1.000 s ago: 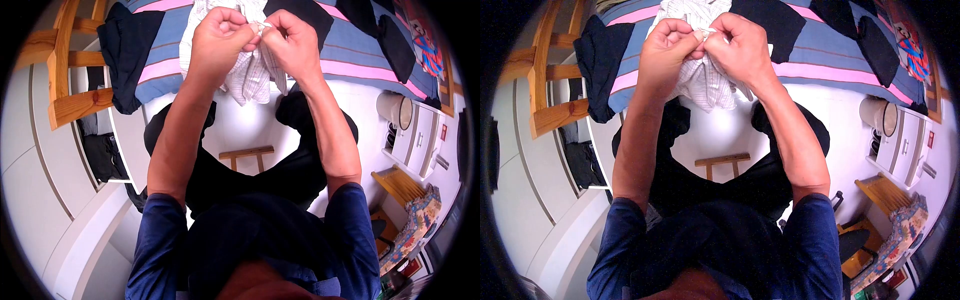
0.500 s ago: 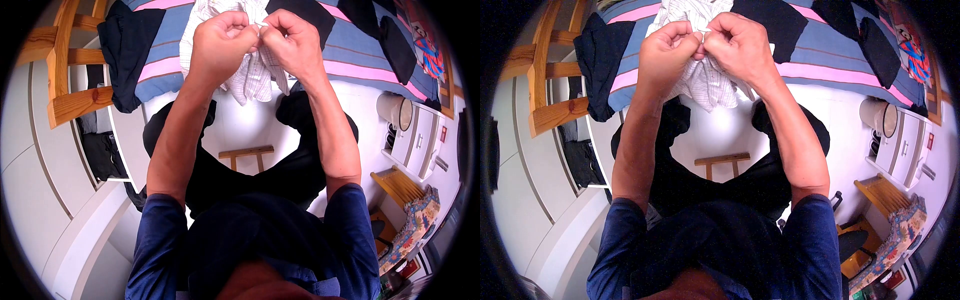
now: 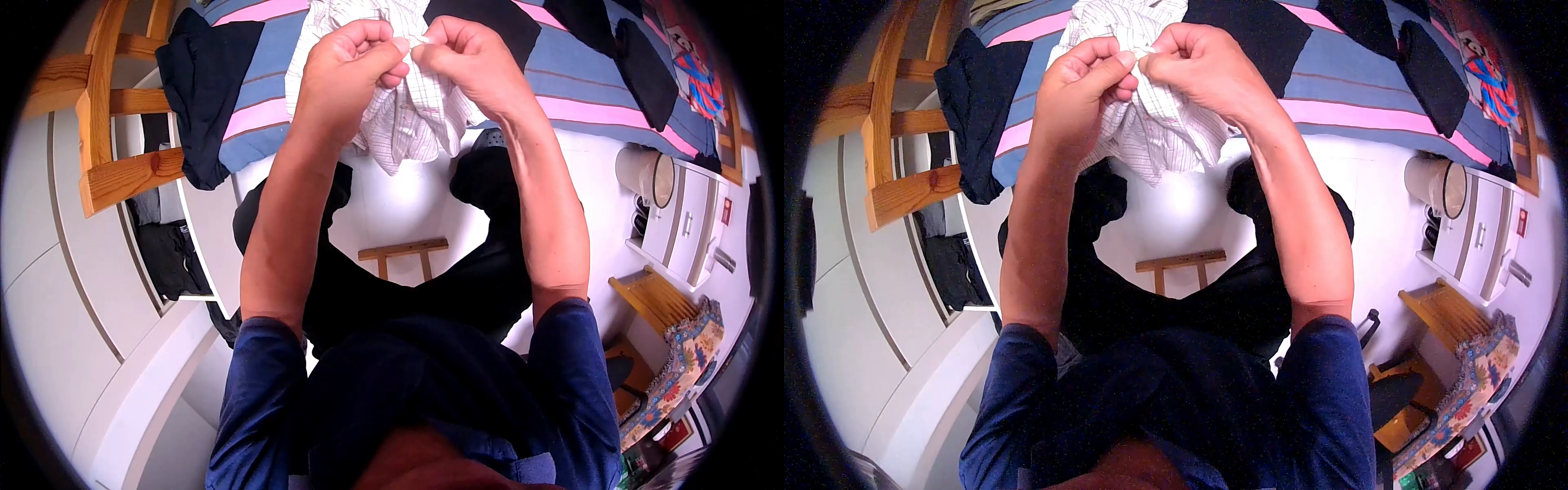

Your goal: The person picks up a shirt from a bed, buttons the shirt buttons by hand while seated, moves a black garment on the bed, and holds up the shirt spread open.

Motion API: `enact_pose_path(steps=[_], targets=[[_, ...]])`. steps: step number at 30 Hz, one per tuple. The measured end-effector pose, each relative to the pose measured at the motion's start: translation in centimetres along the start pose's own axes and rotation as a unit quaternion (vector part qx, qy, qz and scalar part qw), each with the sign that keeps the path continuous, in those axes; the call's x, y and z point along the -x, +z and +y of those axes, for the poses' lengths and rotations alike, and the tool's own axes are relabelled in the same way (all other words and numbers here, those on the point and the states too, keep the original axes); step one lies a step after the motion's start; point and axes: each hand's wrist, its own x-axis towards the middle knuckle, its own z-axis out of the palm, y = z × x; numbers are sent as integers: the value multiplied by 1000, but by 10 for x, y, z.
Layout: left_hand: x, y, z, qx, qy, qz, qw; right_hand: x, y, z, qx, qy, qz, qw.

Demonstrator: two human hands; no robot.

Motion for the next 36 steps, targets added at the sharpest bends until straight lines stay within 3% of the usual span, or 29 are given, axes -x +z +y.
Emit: enact_pose_path(steps=[6, 8, 13, 15, 18, 21, 23, 24, 26, 27, 30, 31, 33, 36], targets=[[-6, -7, -2, 25, 6, 1, 1000, -2, -3, 1, 75, -14, 4, 997], [-7, -10, -1, 15, 2, -3, 1000, -4, -3, 3, 33, -70, 13, 997], [-8, -8, 1, 41, -3, 8, 999, -5, 0, 3, 29, -61, 35, 997], [-7, -6, 3, 51, 2, 16, 999, -9, 1, 8, -70, -94, 63, 991], [-6, -4, 4, 11, -7, 60, 998, -9, -4, 2, -89, -67, 111, 988], [2, -2, 5, -56, 42, 59, 996, -14, -4, 0, -233, -54, 131, 962], [10, 2, 12, -236, 29, 19, 971, -18, -8, 3, -327, -43, 141, 933], [10, 2, 8, -236, 29, 16, 971, -19, -10, 4, -327, -44, 143, 933], [12, 1, -5, -350, 115, -41, 929, -21, -11, 3, -349, -35, 139, 926], [11, 0, -9, -350, 115, -42, 929, -20, -11, 3, -349, -34, 140, 926], [7, 0, -14, -464, 221, 5, 858, -18, -10, -2, -374, -5, 122, 920], [8, 0, -15, -464, 220, 6, 858, -19, -11, -1, -385, -6, 118, 915], [7, 2, -17, -360, 143, -37, 921, -19, -12, -1, -396, -7, 115, 911], [6, 4, -18, -340, 117, -62, 931, -18, -11, -5, -426, -2, 117, 897]])
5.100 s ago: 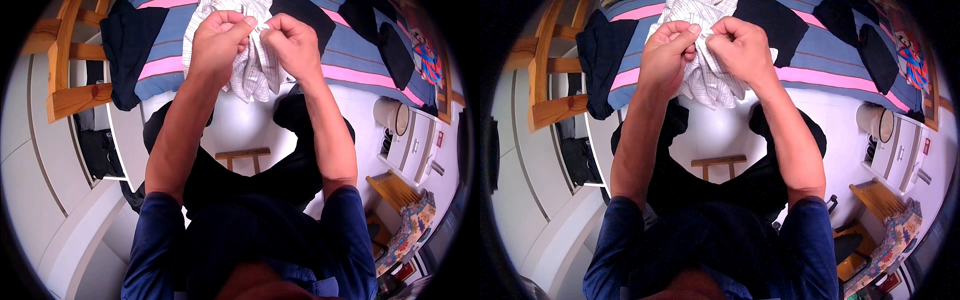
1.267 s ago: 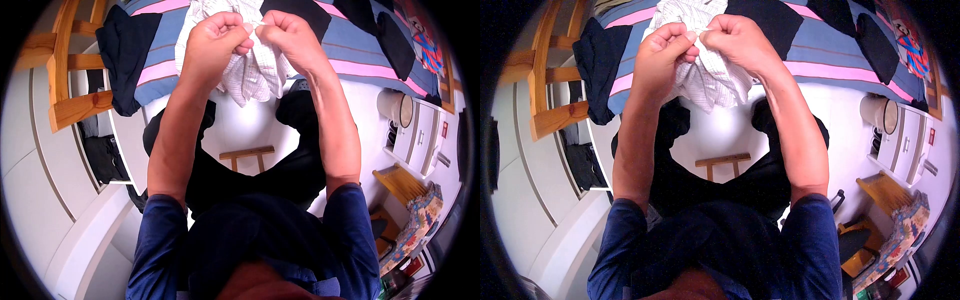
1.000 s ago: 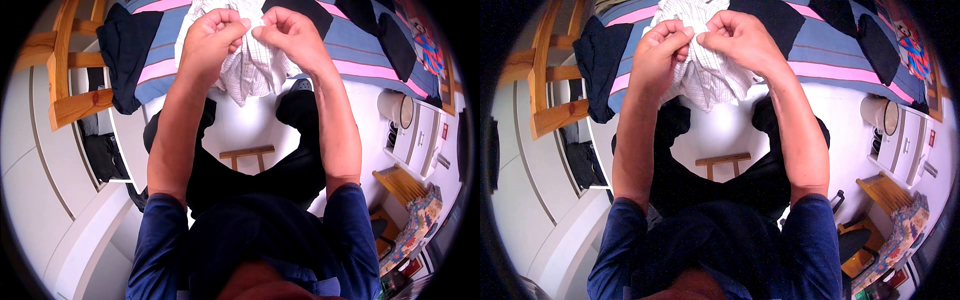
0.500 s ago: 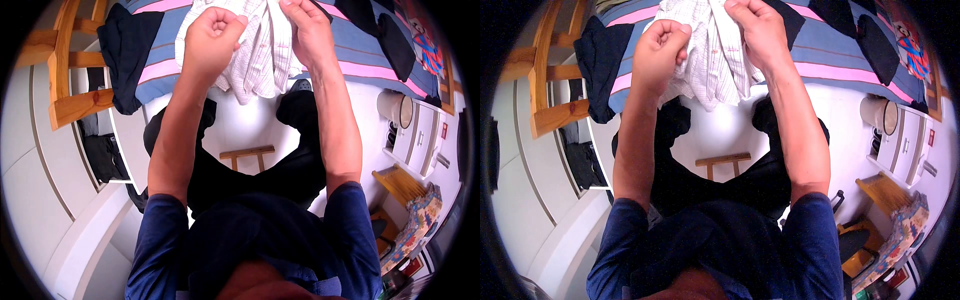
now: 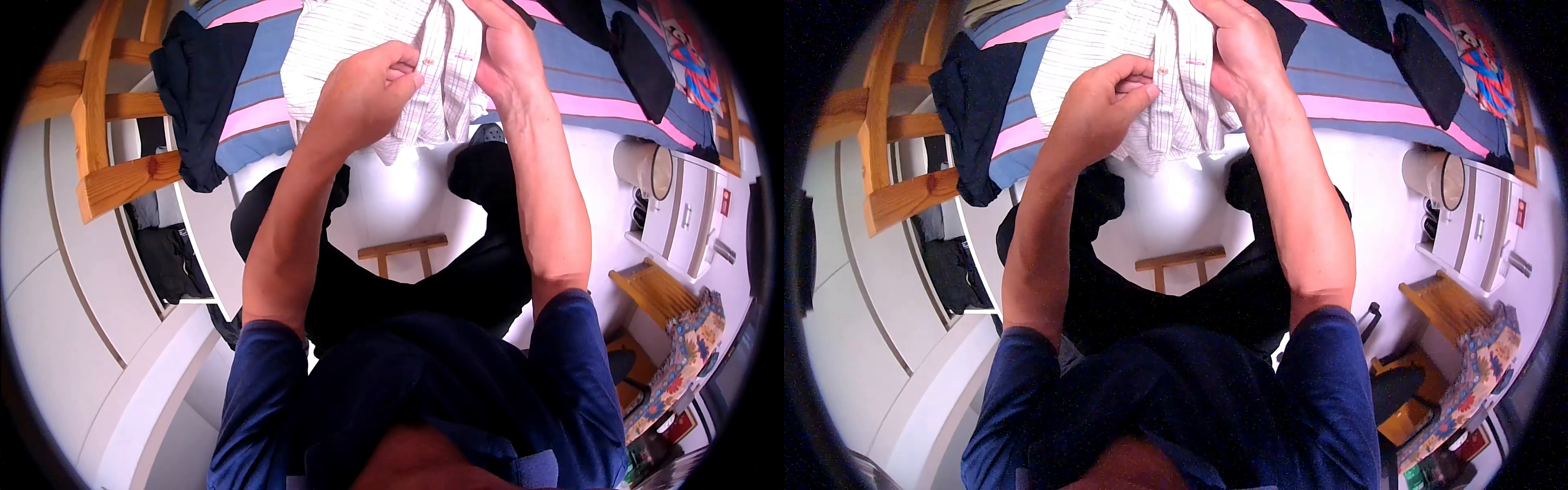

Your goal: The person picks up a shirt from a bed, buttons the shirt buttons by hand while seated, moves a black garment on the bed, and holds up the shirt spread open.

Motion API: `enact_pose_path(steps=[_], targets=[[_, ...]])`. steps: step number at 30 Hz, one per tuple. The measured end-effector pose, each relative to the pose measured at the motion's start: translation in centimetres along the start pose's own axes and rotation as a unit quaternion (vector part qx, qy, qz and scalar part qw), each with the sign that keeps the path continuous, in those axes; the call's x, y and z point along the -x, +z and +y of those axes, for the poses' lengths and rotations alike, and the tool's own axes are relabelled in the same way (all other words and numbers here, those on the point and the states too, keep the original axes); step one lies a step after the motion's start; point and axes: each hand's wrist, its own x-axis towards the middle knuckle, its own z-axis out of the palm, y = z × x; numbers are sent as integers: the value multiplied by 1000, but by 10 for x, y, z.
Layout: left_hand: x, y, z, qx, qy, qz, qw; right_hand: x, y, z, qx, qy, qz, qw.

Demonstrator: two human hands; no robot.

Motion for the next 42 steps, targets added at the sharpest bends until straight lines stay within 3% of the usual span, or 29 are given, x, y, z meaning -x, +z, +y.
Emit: enact_pose_path(steps=[4, 9, 15, 19, 31, 42], targets=[[-1, -3, 10, -25, -27, -58, 998, -1, 1, 1, -36, 27, 6, 999], [-2, -2, 5, 203, -109, -64, 971, -1, 2, -2, -64, 49, -21, 997], [-3, -5, 18, 305, -174, -94, 932, -6, -4, 1, -118, 83, -18, 989], [-2, -6, 19, 279, -175, -94, 939, -2, 2, -3, -133, 99, -7, 986], [-7, -4, 12, 380, -160, -90, 907, -2, 0, -3, -131, 134, -30, 982], [-9, 1, 18, 349, -165, -59, 920, -6, -4, -2, -131, 138, -42, 981]])
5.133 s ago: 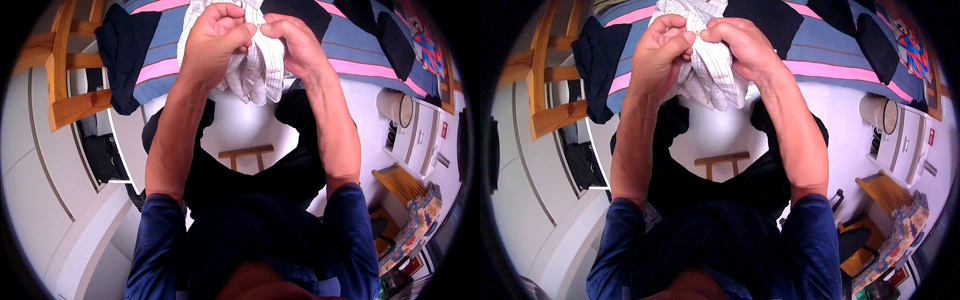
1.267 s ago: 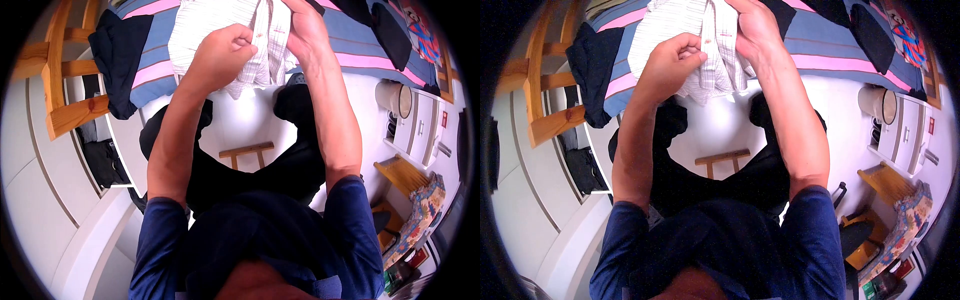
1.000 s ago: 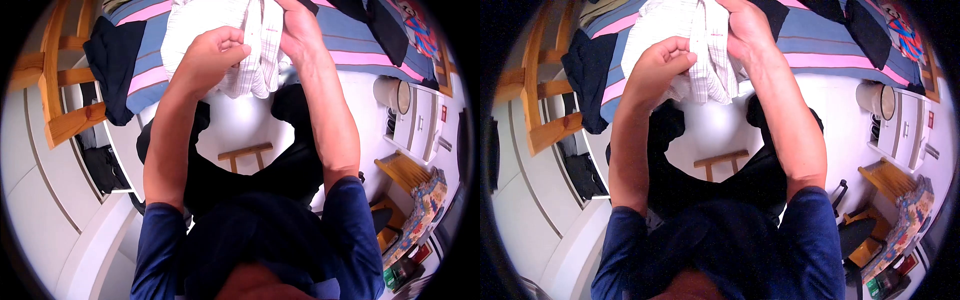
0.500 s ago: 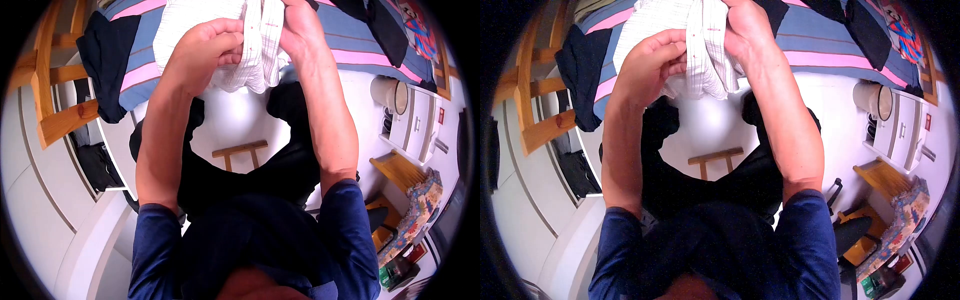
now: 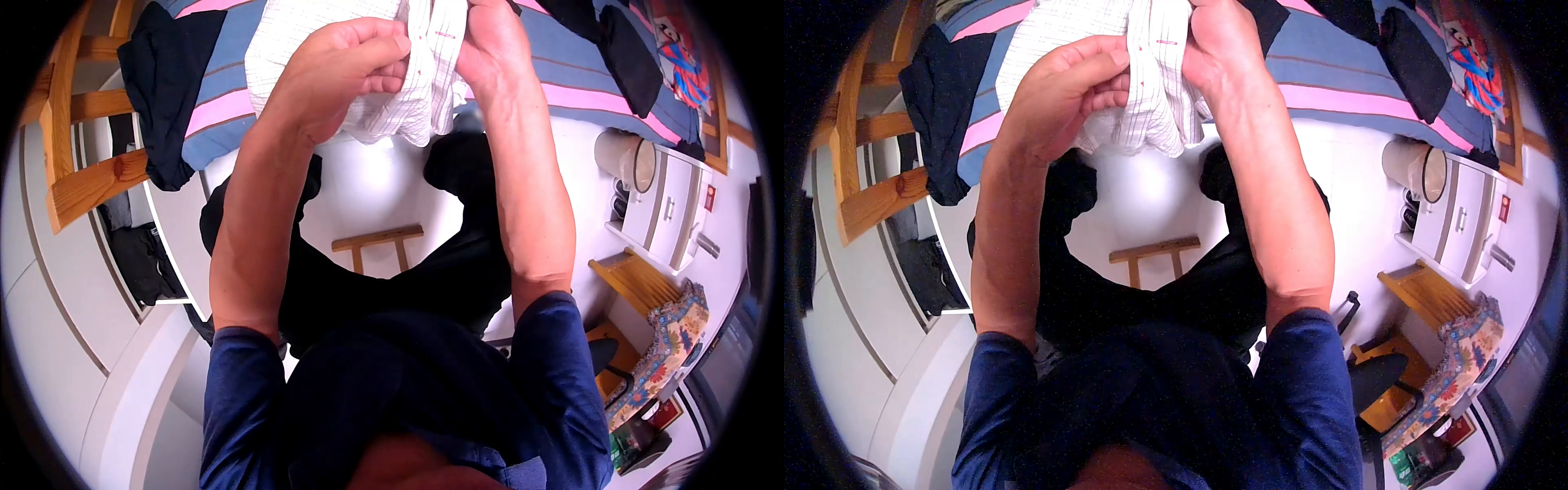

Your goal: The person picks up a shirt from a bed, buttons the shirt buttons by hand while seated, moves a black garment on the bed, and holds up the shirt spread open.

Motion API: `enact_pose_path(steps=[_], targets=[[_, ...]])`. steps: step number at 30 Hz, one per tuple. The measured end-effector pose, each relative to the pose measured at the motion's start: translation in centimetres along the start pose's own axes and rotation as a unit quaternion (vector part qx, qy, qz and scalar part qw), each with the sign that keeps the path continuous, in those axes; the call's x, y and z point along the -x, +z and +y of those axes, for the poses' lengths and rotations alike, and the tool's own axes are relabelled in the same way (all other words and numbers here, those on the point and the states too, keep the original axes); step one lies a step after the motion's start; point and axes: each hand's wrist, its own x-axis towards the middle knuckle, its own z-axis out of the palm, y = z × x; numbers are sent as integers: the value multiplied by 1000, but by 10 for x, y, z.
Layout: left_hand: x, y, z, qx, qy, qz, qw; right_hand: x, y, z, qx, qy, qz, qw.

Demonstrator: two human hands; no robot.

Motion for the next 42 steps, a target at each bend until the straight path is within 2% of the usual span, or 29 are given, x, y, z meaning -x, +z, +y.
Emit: enact_pose_path(steps=[7, 9, 16, 22, 24, 27, 28, 30, 31, 33, 34, 36, 38, 40, 41, 42], targets=[[1, 1, 1, -21, 17, -28, 999, 3, 6, 1, 10, -6, 4, 1000], [1, 3, 1, -38, 43, -10, 998, 2, 7, 3, 47, -35, 5, 998], [-3, 9, 0, -53, 31, 22, 998, 4, 11, 2, 57, -62, 22, 996], [-7, 17, -6, -58, 74, 36, 995, 5, 9, 3, 85, -88, 26, 992], [-7, 19, -5, -128, 117, 49, 984, 8, 13, 4, 106, -89, 41, 990], [-5, 17, 0, -189, 103, 38, 976, 4, 8, 9, 125, -124, 47, 983], [-6, 15, -3, -188, 103, 39, 976, 5, 10, 10, 125, -123, 47, 983], [-12, 12, -11, -47, 85, 54, 994, 8, 15, 11, 196, -151, 115, 962], [-12, 11, -10, -46, 85, 56, 994, 6, 13, 13, 197, -149, 114, 962], [-12, 7, -6, -46, 46, 80, 995, 1, 7, 14, 364, -309, 188, 859], [-13, 4, -6, -41, 48, 85, 994, 4, 12, 14, 369, -305, 183, 859], [-17, -4, -6, 64, 44, 70, 994, 17, 23, 15, 457, -401, 147, 780], [-19, -8, -6, 95, 45, 78, 991, 29, 30, 16, 496, -393, 97, 768], [-16, -6, -2, 126, 44, 86, 987, 35, 30, 19, 664, -427, 17, 614], [-14, 1, 5, 143, 54, 113, 982, 31, 23, 20, 690, -484, -47, 536], [-12, 4, 8, 159, 63, 139, 975, 23, 8, 22, 700, -500, -36, 508]])
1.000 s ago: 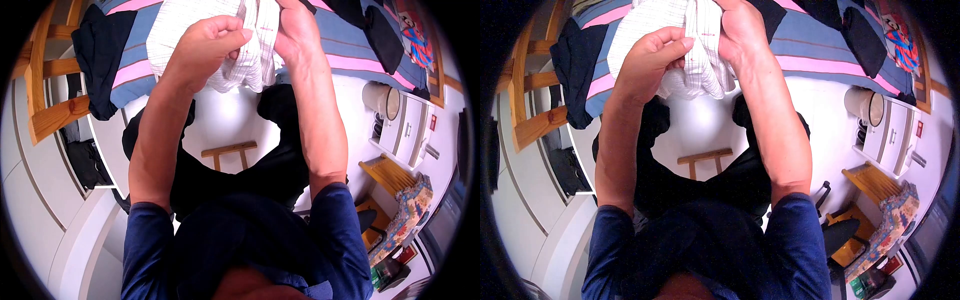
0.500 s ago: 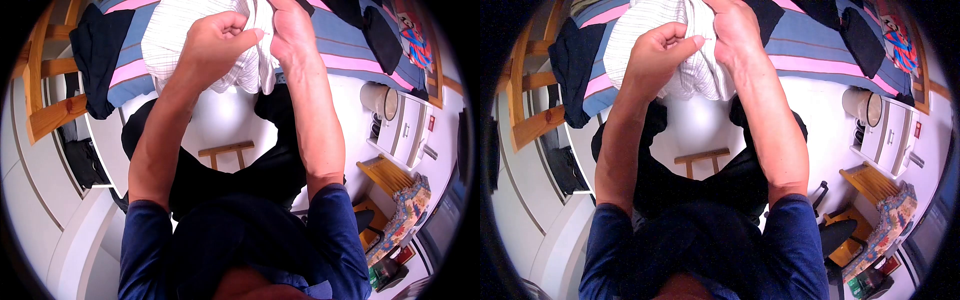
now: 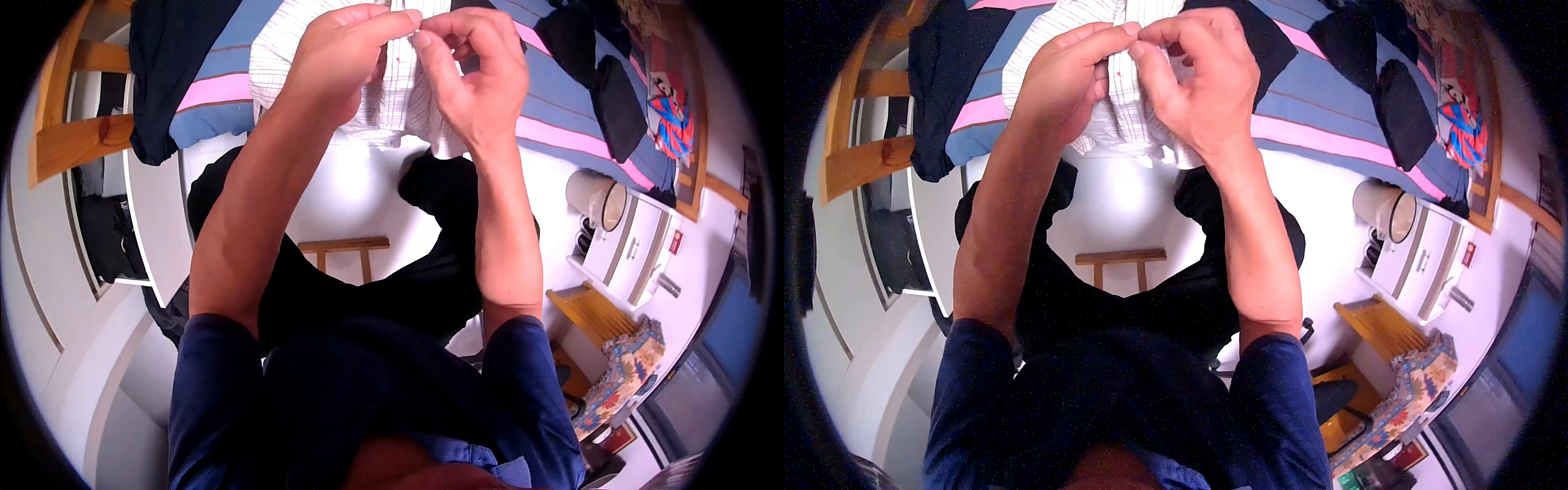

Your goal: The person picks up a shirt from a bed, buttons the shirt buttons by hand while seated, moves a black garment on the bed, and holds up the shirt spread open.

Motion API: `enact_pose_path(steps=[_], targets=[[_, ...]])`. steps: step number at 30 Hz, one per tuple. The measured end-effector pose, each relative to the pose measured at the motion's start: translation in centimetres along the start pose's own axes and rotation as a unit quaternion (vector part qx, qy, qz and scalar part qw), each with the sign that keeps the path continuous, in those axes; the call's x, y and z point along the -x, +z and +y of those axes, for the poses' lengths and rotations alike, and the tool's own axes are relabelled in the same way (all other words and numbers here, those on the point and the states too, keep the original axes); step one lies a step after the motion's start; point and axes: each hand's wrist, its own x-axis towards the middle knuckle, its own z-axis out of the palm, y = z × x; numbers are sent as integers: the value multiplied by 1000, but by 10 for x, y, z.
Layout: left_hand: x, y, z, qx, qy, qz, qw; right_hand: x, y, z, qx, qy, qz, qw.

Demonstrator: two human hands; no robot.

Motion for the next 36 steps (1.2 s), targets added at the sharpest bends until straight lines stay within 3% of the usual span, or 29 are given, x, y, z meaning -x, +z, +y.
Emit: enact_pose_path(steps=[6, 9, 11, 17, 26, 29, 31, 36], targets=[[-9, -28, -4, -41, -2, -41, 998, 0, 2, -5, -22, 32, -31, 999], [-4, -16, 0, -14, 6, -11, 1000, 2, 3, -6, -25, 59, -48, 997], [-5, -16, 0, -13, 11, -5, 1000, 3, 6, -8, -87, 147, -40, 984], [-4, -17, -3, -30, 7, -9, 999, 1, 2, -7, -221, 256, -23, 941], [6, -6, 5, -30, -7, -12, 999, -1, -8, -6, -295, 302, -29, 906], [2, -11, 4, 9, -30, -60, 998, -5, -10, -9, -324, 327, -8, 887], [-1, -14, 0, -43, -41, -41, 997, -4, -14, -5, -325, 331, -23, 886], [3, -12, -1, -29, -24, -54, 998, -3, -13, -6, -332, 333, -31, 882]])
